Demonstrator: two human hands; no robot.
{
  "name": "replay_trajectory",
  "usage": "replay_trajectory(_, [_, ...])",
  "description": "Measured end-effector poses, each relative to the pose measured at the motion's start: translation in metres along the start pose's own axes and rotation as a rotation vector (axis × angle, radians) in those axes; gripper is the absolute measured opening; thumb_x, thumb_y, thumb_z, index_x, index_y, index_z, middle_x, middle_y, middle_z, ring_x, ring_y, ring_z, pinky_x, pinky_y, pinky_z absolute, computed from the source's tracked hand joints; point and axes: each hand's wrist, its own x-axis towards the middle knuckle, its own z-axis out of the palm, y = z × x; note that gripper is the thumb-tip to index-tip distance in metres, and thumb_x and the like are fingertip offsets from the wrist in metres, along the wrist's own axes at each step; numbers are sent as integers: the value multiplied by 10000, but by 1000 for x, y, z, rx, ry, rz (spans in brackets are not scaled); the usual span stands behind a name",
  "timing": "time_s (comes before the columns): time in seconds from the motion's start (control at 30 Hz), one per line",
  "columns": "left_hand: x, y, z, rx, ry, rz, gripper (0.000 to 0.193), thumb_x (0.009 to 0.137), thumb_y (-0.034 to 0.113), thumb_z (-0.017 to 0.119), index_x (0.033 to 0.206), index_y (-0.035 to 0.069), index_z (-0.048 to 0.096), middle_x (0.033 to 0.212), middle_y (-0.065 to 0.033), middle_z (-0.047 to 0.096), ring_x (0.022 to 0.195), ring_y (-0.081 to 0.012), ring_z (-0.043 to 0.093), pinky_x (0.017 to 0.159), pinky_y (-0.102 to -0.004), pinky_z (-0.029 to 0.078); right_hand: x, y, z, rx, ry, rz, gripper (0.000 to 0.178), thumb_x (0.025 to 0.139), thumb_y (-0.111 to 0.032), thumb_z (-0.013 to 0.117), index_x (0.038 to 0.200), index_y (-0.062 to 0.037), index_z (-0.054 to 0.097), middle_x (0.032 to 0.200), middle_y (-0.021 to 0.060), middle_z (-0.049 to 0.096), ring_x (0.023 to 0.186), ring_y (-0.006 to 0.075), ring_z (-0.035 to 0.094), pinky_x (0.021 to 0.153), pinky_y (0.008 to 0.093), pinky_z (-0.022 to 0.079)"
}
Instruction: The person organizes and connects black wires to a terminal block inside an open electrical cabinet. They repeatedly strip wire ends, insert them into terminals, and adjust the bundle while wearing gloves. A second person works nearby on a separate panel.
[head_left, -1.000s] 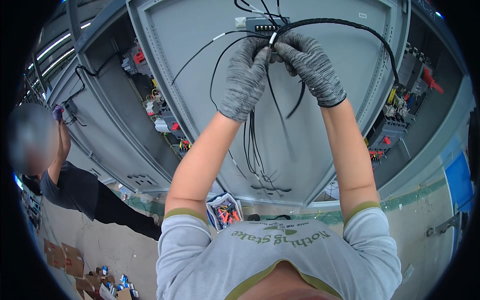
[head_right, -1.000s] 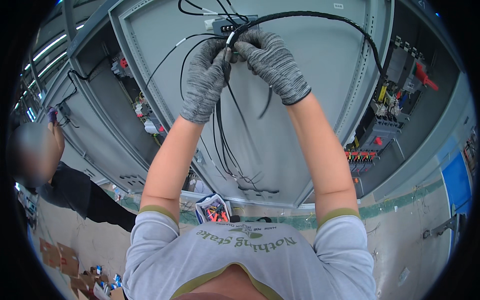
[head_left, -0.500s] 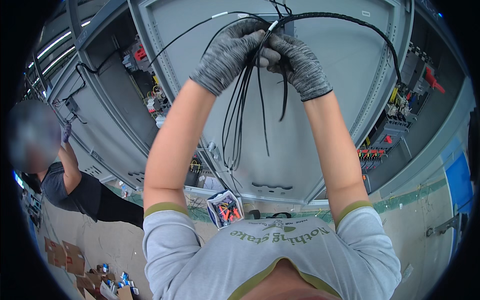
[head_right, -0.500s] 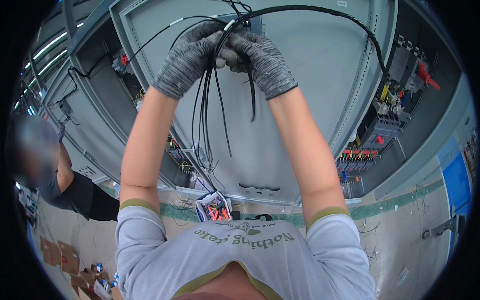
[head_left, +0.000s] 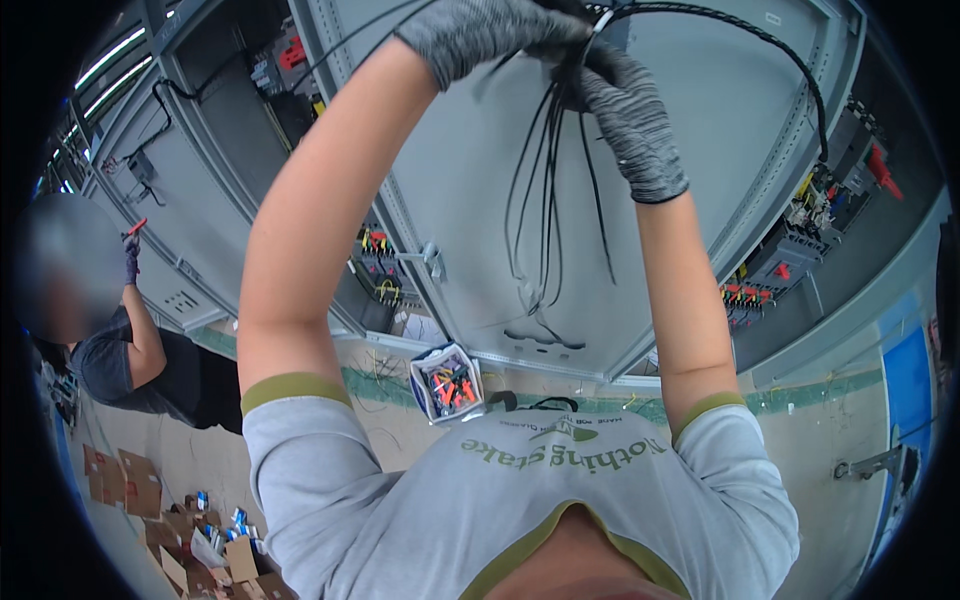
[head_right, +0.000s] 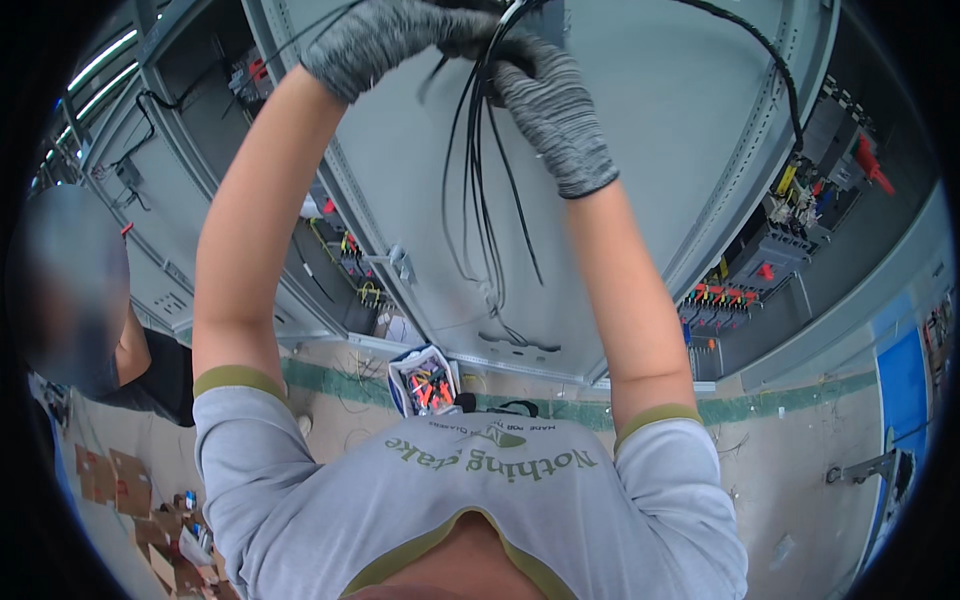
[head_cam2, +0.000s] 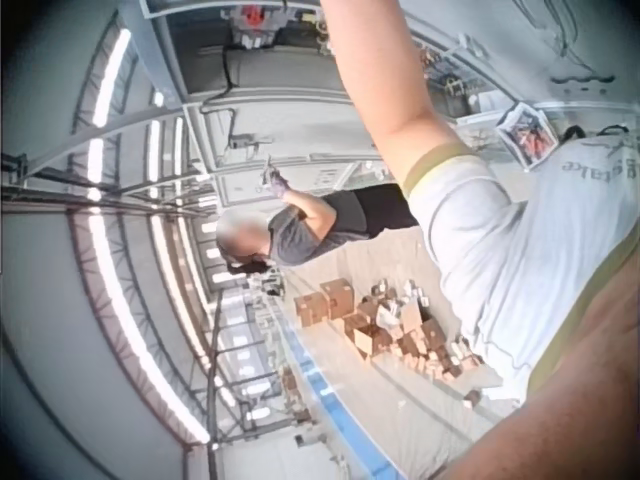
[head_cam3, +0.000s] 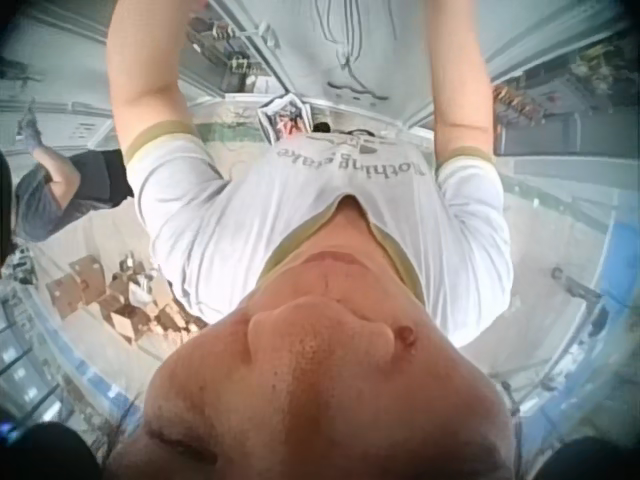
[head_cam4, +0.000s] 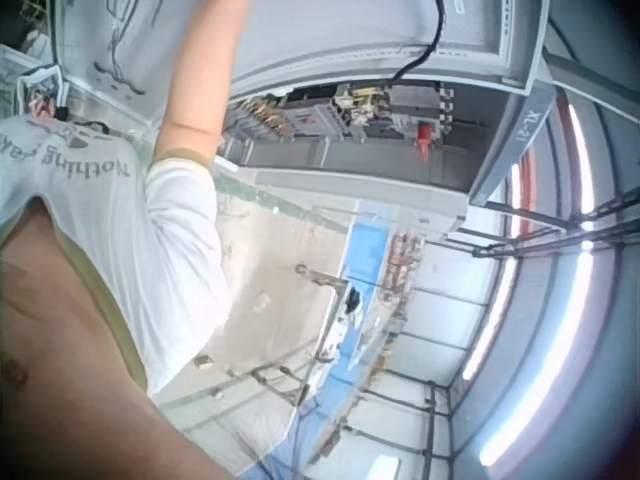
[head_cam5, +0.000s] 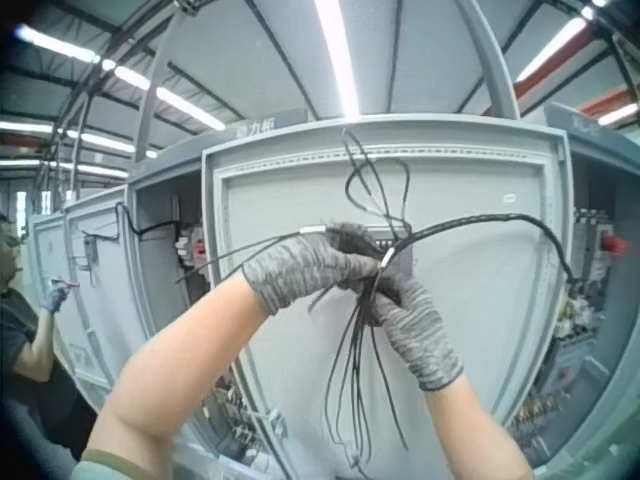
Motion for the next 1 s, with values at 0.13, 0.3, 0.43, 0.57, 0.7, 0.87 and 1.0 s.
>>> replay_trajectory(0.13, [-5, 3, -9, 37, -14, 81, 119, 822, 95, 684, 910, 29, 639, 770, -11, 614, 731, -94, 562, 669, -247, 489, -4, -16, 4, 404, -104, -71, 280, 912, -133, 564, 1139, 31, 565, 968, 131, 654, 843, 213, 671, 774, 327, 581])
replay_trajectory(0.3, [1, -11, -6, 250, 79, 185, 147, 826, 128, 671, 923, 23, 637, 796, -19, 624, 765, -96, 549, 721, -265, 480, 11, -35, 9, 325, -12, -12, 280, 857, -102, 593, 1118, -8, 556, 917, 94, 657, 797, 189, 656, 701, 305, 550])
replay_trajectory(0.43, [-5, -6, -1, 344, 194, 128, 178, 831, 155, 672, 941, 22, 633, 821, -36, 637, 764, -121, 567, 729, -276, 493, 18, -32, 10, 509, -42, 29, 285, 857, -106, 550, 1120, 3, 554, 928, 112, 662, 806, 226, 669, 709, 332, 559])
replay_trajectory(0.57, [-7, -8, -4, 283, 143, 149, 158, 824, 156, 685, 908, 36, 626, 794, -31, 626, 740, -117, 559, 710, -273, 492, 26, -24, -1, 452, 24, 53, 232, 876, -126, 533, 1071, -9, 577, 882, 97, 663, 717, 180, 656, 621, 270, 545])
replay_trajectory(0.7, [-13, -6, -6, 403, 115, 121, 178, 794, 156, 701, 890, 34, 613, 779, -31, 620, 730, -116, 554, 704, -272, 488, 27, -25, -1, 313, 48, 42, 141, 878, -109, 547, 983, -30, 597, 823, 71, 659, 631, 134, 616, 549, 238, 513])
replay_trajectory(0.87, [-18, -1, -8, 490, 72, 107, 208, 758, 157, 722, 868, 33, 596, 761, -30, 613, 718, -115, 548, 698, -272, 484, 25, -36, -3, 177, 11, 74, 153, 872, -117, 592, 990, -24, 618, 811, 65, 653, 625, 129, 596, 537, 243, 497])
replay_trajectory(1.0, [-18, -6, -8, 432, 58, 91, 211, 740, 148, 717, 873, 28, 607, 747, -37, 613, 698, -118, 544, 685, -278, 486, 23, -34, -9, 93, -41, 61, 188, 842, -159, 648, 975, -27, 623, 813, 42, 649, 660, 128, 601, 575, 243, 500])
